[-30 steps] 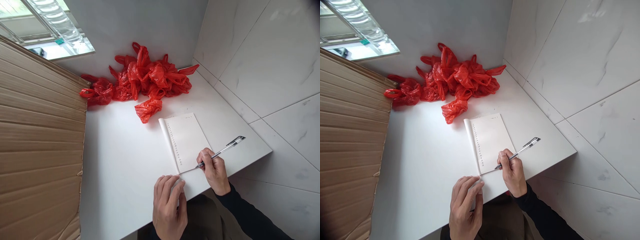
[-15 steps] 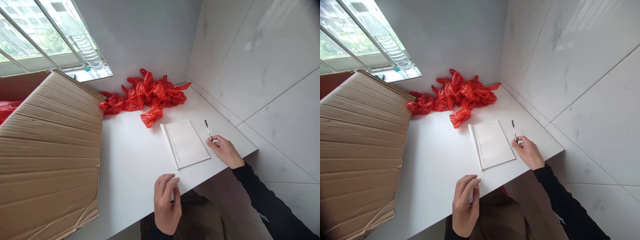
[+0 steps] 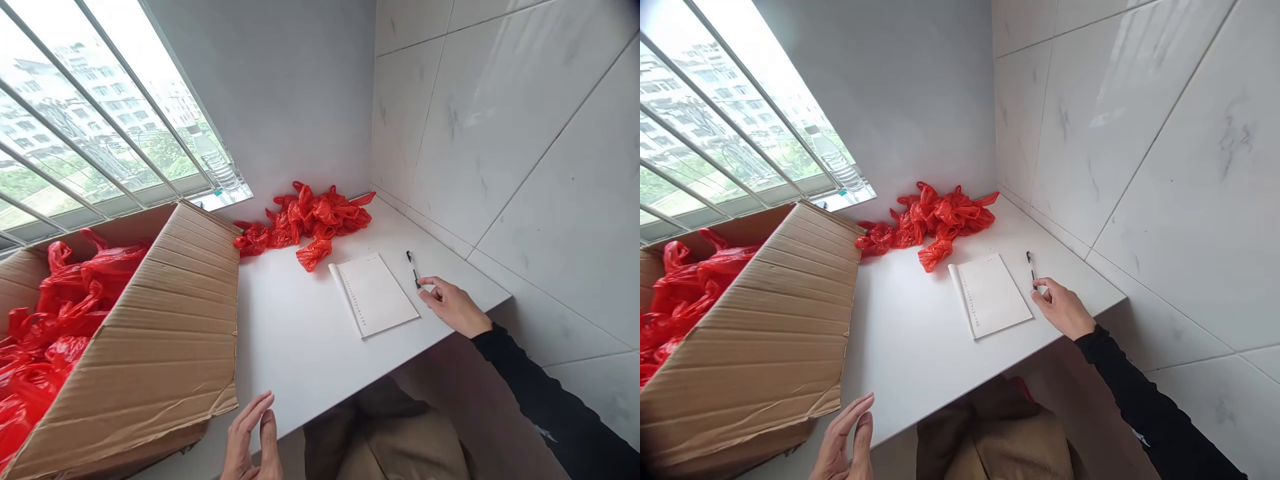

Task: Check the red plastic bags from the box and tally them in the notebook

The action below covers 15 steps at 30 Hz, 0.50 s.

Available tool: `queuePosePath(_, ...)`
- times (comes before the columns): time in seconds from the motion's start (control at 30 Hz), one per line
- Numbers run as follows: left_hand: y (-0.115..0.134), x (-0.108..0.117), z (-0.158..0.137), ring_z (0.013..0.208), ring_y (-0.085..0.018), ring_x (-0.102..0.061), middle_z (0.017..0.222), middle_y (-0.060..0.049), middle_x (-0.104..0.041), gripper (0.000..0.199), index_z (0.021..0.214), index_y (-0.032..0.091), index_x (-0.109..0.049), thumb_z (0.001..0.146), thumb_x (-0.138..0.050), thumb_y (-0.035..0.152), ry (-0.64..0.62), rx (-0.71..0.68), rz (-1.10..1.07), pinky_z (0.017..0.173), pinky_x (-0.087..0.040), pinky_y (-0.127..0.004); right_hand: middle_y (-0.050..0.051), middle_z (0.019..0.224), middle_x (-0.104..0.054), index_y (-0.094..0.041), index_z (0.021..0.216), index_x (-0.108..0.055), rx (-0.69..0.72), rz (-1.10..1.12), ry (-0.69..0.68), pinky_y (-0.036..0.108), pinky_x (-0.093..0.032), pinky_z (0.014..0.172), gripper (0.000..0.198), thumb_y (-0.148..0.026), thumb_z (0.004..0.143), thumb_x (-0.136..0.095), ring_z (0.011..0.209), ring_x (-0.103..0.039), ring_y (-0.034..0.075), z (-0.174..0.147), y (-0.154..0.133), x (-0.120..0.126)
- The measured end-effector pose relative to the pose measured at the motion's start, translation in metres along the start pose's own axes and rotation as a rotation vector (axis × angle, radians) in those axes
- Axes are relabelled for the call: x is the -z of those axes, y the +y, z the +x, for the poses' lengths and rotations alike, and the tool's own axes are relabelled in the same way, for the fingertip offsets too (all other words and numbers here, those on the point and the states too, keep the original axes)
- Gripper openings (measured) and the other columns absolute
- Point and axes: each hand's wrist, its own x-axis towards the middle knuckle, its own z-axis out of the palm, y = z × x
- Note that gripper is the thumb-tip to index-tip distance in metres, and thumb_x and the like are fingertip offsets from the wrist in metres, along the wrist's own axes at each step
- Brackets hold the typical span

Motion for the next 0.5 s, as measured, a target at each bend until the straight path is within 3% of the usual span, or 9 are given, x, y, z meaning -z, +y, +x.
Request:
queuePosePath(0.17,-0.01,-0.006,0.001,0.107,-0.024,-0.067,0.114,-0.004,-0.072,0.02,0.104,0.026,-0.074,0.091,-0.064,0.036,-0.003,0.023,0.013,0.097,-0.051,-0.037,-0.004,0.066,-0.048,-0.026,0.115,-0.059,0.047,-0.011,-0.022,0.035,-0.041,0.068,0.038,-0.055,0.095,-0.045,0.066,-0.051,0.022,0.0,-0.009,-0.002)
queuePosePath(0.27,-0.007,-0.013,0.004,0.105,-0.022,-0.069,0.112,-0.003,-0.073,0.017,0.104,0.027,-0.074,0.092,-0.063,0.031,-0.041,-0.046,0.022,0.094,-0.054,-0.034,-0.005,0.066,-0.047,-0.027,0.115,-0.058,0.088,-0.007,-0.057,0.034,-0.042,0.068,0.036,-0.054,0.096,-0.044,0.065,-0.051,0.021,0.004,-0.016,-0.008)
queuePosePath(0.5,-0.018,-0.041,0.015,0.097,-0.021,-0.07,0.105,-0.004,-0.073,0.022,0.105,0.026,-0.073,0.09,-0.061,0.015,-0.045,-0.211,0.004,0.086,-0.056,-0.033,-0.006,0.069,-0.054,-0.031,0.115,-0.058,0.24,-0.041,-0.137,0.031,-0.046,0.069,0.032,-0.052,0.097,-0.044,0.066,-0.055,0.019,0.038,-0.061,-0.049)
